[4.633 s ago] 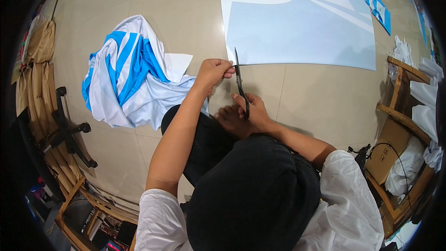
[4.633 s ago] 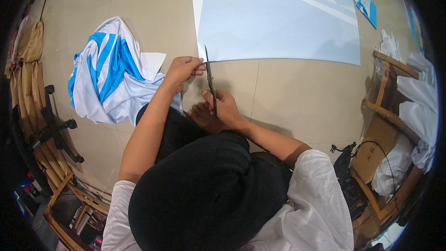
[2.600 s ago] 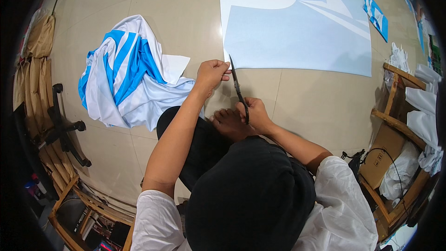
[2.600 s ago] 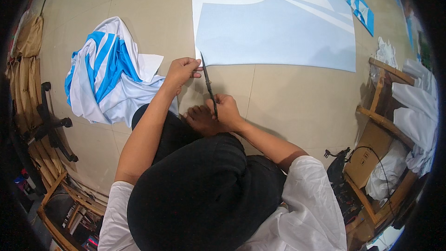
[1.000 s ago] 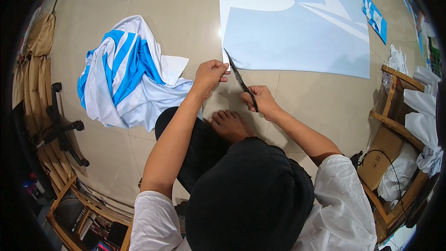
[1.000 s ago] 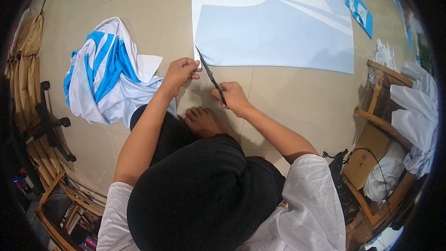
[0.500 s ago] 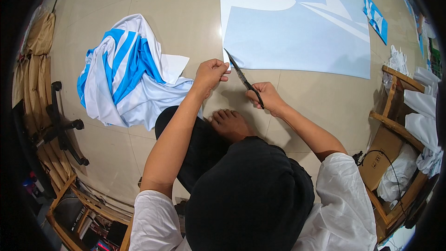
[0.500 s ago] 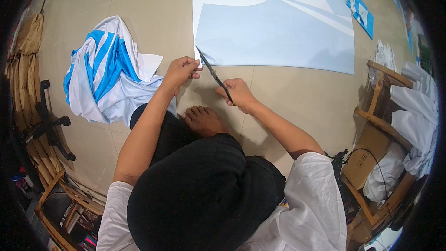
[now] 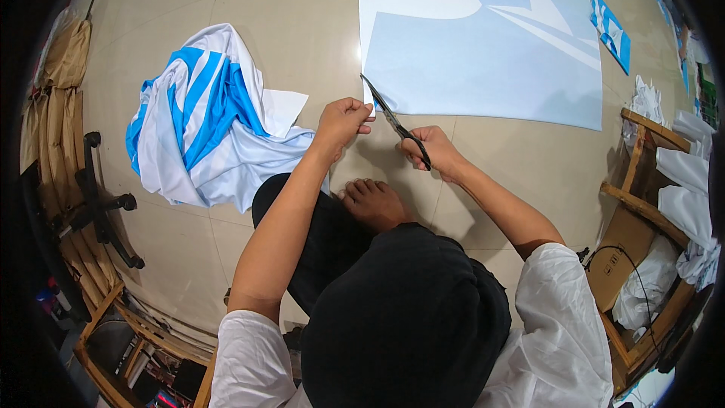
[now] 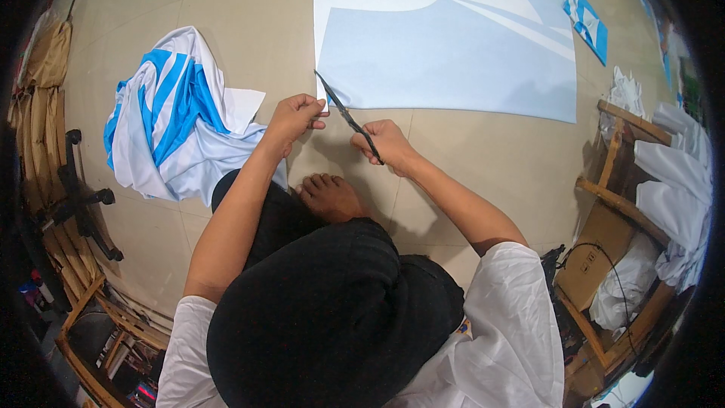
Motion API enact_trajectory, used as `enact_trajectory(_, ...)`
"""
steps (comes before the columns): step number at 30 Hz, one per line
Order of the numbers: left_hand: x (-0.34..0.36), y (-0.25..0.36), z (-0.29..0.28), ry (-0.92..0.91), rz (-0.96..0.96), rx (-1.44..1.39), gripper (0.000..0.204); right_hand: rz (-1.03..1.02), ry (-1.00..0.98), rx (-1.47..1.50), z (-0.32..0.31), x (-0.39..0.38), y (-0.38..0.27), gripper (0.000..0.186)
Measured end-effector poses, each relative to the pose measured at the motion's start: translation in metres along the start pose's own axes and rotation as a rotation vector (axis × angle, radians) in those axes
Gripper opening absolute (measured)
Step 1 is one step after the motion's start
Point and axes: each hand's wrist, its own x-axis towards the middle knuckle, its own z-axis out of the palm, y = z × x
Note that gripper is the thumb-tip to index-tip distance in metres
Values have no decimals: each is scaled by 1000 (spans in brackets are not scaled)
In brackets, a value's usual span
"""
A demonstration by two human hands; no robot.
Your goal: The person sits on the floor and smooths out a large piece of light blue and white patterned fabric. They use scissors to cut the fabric along the pattern lines, periodically adjusting the material to align the cuts.
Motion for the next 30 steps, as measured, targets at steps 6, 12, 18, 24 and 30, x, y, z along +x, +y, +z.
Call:
enact_trajectory(6,-1,1,1,-1,-13,0,28,5,-11,-23,-6,2,-7,19)
enact_trajectory(12,-2,2,0,-1,-14,3,27,9,-13,-16,-8,1,-9,18)
enact_trajectory(18,-2,2,2,-1,-5,-5,27,17,-10,-30,-12,2,-12,20)
enact_trajectory(24,-2,3,1,1,-17,17,26,10,-11,-57,-19,5,-15,20)
enact_trajectory(30,-11,16,1,-13,-12,100,26,-17,-1,-119,-26,4,-14,21)
